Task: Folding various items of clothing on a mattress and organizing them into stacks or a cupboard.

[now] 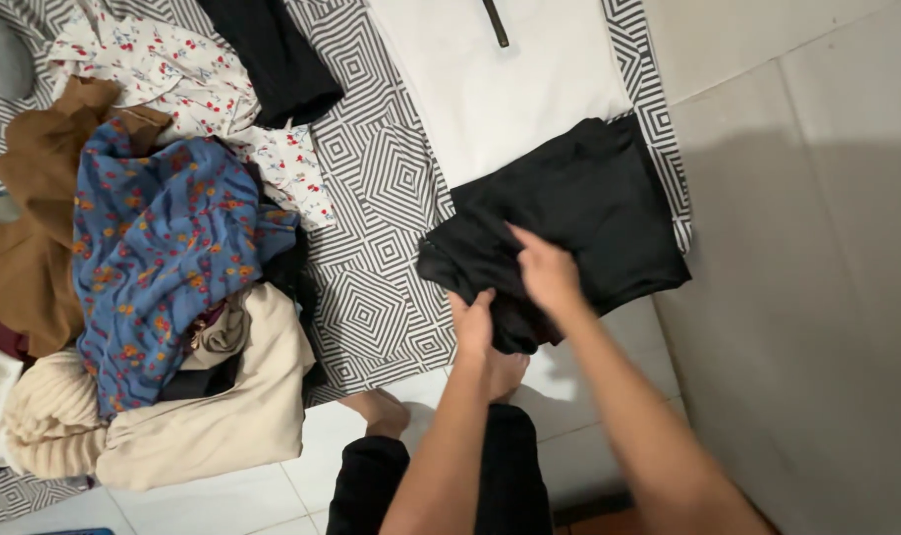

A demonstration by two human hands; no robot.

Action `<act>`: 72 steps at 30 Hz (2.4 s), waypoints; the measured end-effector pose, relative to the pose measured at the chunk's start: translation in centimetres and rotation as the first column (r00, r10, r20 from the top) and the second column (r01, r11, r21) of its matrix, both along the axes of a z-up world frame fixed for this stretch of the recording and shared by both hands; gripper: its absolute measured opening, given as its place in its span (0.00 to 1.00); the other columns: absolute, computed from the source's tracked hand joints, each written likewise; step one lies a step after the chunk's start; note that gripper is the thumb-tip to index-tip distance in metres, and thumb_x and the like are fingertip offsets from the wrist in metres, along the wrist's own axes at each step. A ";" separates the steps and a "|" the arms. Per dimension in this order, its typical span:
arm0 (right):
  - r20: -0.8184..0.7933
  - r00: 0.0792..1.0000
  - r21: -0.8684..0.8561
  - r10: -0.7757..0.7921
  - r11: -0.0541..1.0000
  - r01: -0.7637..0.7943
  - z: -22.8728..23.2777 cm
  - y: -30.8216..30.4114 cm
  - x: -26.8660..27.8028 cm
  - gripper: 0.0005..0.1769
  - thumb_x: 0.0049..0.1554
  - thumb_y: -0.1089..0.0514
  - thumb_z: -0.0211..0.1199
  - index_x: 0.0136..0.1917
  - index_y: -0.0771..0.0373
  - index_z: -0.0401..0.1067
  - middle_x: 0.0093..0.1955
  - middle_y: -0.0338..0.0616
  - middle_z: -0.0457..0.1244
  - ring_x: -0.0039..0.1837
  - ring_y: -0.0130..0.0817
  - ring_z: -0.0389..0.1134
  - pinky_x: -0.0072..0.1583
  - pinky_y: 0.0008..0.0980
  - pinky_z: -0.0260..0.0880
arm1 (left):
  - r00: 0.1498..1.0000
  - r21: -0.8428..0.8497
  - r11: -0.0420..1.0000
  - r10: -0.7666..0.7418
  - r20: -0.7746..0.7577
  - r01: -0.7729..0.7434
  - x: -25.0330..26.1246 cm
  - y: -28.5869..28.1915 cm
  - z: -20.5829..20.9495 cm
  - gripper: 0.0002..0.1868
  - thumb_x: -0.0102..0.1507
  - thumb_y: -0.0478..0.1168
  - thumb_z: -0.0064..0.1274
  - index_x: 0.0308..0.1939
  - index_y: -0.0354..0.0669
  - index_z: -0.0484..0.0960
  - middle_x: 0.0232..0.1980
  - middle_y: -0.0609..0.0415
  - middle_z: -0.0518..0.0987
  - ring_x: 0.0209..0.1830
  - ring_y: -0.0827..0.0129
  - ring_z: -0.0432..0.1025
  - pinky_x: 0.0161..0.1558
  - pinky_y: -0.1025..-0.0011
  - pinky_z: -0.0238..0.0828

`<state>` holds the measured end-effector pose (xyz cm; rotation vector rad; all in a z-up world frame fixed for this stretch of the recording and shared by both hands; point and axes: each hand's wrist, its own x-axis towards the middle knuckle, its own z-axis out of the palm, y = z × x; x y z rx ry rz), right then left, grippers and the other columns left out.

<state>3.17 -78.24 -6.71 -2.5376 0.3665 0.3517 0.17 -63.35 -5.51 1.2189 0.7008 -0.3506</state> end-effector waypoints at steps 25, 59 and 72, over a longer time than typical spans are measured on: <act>-0.125 0.991 0.316 -0.047 0.945 0.085 8.2 -1.5 -1.5 0.32 0.57 0.59 0.59 0.74 0.45 0.65 0.54 0.51 0.70 0.47 0.50 0.71 0.51 0.46 0.72 | 0.741 0.392 0.726 -0.656 0.147 0.565 1.9 -1.9 -4.0 0.27 0.59 0.26 0.46 0.63 0.40 0.76 0.48 0.46 0.76 0.48 0.60 0.73 0.53 0.69 0.70; -0.231 0.961 0.693 -0.154 0.667 0.274 27.4 15.5 5.5 0.15 0.63 0.59 0.52 0.54 0.63 0.79 0.41 0.39 0.70 0.35 0.22 0.61 0.38 0.22 0.63 | 0.967 -0.191 0.950 0.255 0.010 -0.249 4.4 30.1 24.0 0.40 0.68 0.71 0.30 0.56 0.39 0.77 0.43 0.53 0.81 0.42 0.68 0.76 0.47 0.67 0.71; -0.301 0.913 0.773 0.276 0.631 0.065 20.8 40.3 0.5 0.15 0.60 0.61 0.52 0.52 0.66 0.79 0.38 0.40 0.69 0.33 0.22 0.64 0.36 0.23 0.67 | 0.898 0.051 0.923 0.382 -0.217 -0.381 -6.8 47.9 14.3 0.11 0.67 0.45 0.47 0.49 0.49 0.81 0.33 0.59 0.81 0.29 0.75 0.74 0.31 0.74 0.68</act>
